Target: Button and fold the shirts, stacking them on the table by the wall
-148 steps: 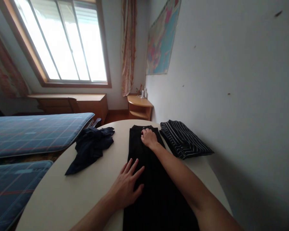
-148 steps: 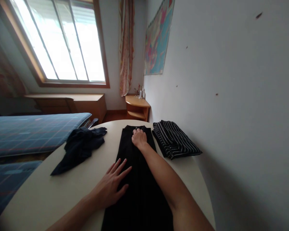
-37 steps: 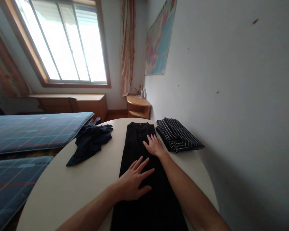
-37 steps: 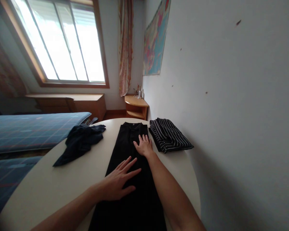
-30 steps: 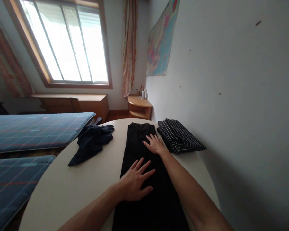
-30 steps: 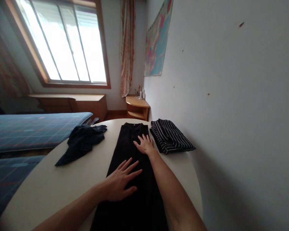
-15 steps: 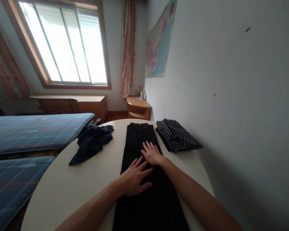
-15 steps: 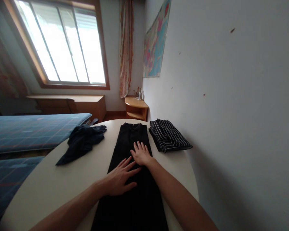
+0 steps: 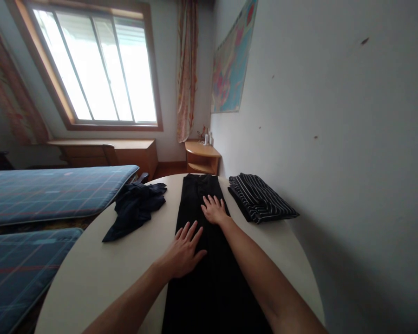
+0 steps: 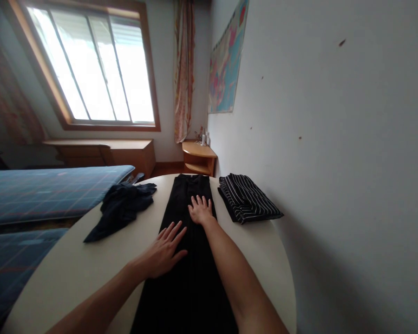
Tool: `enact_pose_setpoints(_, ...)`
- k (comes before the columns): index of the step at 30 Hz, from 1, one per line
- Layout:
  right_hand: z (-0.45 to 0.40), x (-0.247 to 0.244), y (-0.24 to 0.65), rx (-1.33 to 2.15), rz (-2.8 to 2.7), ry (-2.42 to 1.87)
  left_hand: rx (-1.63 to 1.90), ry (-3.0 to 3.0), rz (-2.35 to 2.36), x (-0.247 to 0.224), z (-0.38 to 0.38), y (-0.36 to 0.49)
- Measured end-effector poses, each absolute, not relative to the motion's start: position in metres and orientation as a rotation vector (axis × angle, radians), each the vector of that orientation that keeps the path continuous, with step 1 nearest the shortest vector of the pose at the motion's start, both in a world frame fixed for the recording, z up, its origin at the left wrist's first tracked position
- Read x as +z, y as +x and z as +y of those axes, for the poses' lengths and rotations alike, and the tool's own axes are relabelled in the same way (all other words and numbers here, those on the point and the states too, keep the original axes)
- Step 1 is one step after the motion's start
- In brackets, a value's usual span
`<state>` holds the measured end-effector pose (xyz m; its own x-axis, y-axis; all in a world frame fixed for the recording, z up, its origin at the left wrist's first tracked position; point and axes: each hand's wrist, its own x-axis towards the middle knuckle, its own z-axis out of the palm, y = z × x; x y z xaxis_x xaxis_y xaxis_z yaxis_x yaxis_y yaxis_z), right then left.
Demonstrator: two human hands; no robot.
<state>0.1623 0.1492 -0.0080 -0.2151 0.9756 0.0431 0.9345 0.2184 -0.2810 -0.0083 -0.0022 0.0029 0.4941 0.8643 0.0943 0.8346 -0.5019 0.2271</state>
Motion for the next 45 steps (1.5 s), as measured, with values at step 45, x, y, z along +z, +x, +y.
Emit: enact_pose_setpoints(45,-0.02,0.013,0.219,0.473,-2.644,-1.32,0.248,2.606,1.259,0.004,-0.047,-0.013)
